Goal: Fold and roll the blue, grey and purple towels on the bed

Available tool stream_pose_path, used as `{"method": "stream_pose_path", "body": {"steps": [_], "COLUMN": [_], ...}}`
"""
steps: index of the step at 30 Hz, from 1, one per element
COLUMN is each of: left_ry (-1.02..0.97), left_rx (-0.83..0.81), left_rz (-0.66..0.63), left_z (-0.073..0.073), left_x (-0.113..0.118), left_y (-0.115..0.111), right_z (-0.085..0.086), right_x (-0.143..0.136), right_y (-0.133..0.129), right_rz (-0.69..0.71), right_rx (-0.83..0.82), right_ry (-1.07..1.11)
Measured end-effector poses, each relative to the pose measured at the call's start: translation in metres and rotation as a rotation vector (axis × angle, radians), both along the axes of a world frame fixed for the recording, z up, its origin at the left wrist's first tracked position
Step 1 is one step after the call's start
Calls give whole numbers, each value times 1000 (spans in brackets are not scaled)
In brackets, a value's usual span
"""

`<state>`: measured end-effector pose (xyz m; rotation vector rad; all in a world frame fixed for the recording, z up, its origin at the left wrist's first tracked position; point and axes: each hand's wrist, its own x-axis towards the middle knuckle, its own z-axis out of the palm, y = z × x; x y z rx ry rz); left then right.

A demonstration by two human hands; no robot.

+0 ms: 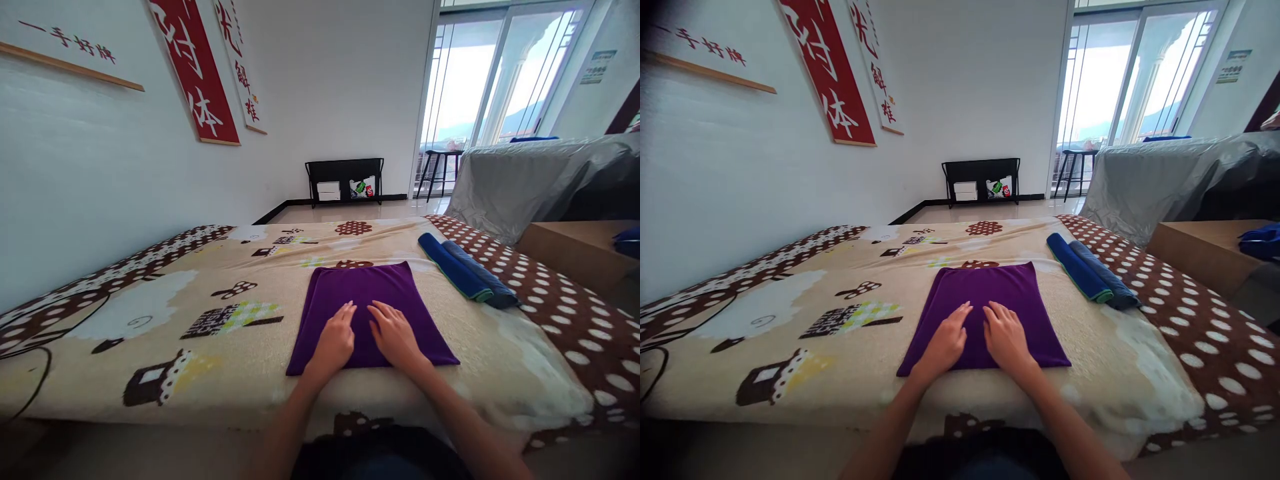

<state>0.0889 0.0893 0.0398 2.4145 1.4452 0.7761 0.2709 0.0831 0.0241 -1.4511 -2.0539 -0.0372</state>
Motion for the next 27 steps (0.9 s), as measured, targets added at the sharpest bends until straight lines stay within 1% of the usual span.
{"method": "stream_pose_path", "body": {"steps": [2, 4, 7, 10, 13, 15, 17, 20, 22, 24, 25, 27], "left_ry": [90, 172, 269, 295, 296, 300, 307, 314, 314, 312, 310, 309], "left_rx": [-30, -54, -40, -12, -8, -13, -18, 14, 50, 77, 85, 85], "left_rz": [31, 82, 109, 122, 149, 154, 169, 219, 231, 236, 239, 249], "left_z": [-11, -22, -33, -36, -34, -34, -36, -46, -54, -61, -61, -56], "left_x": [19, 29, 31, 25, 7, -13, -39, -78, -97, -108, -111, -109], "left_y": [4, 4, -3, -14, -27, -36, -46, -62, -74, -84, -88, -89], "right_z": [-7, -17, -32, -39, -41, -44, -50, -63, -73, -78, -78, -71], "right_x": [-16, -23, -21, -10, 9, 26, 44, 64, 71, 74, 74, 73], "right_y": [6, 9, 3, -10, -25, -36, -47, -63, -74, -81, -82, -79], "right_rz": [-16, -40, -54, -42, -65, -111, -167, -245, -294, -335, -347, -318], "right_rx": [-76, -163, -230, -211, -170, -134, -88, -14, 25, 41, 36, -5], "right_ry": [-62, -102, -128, -136, -121, -108, -103, -119, -137, -149, -151, -157]}}
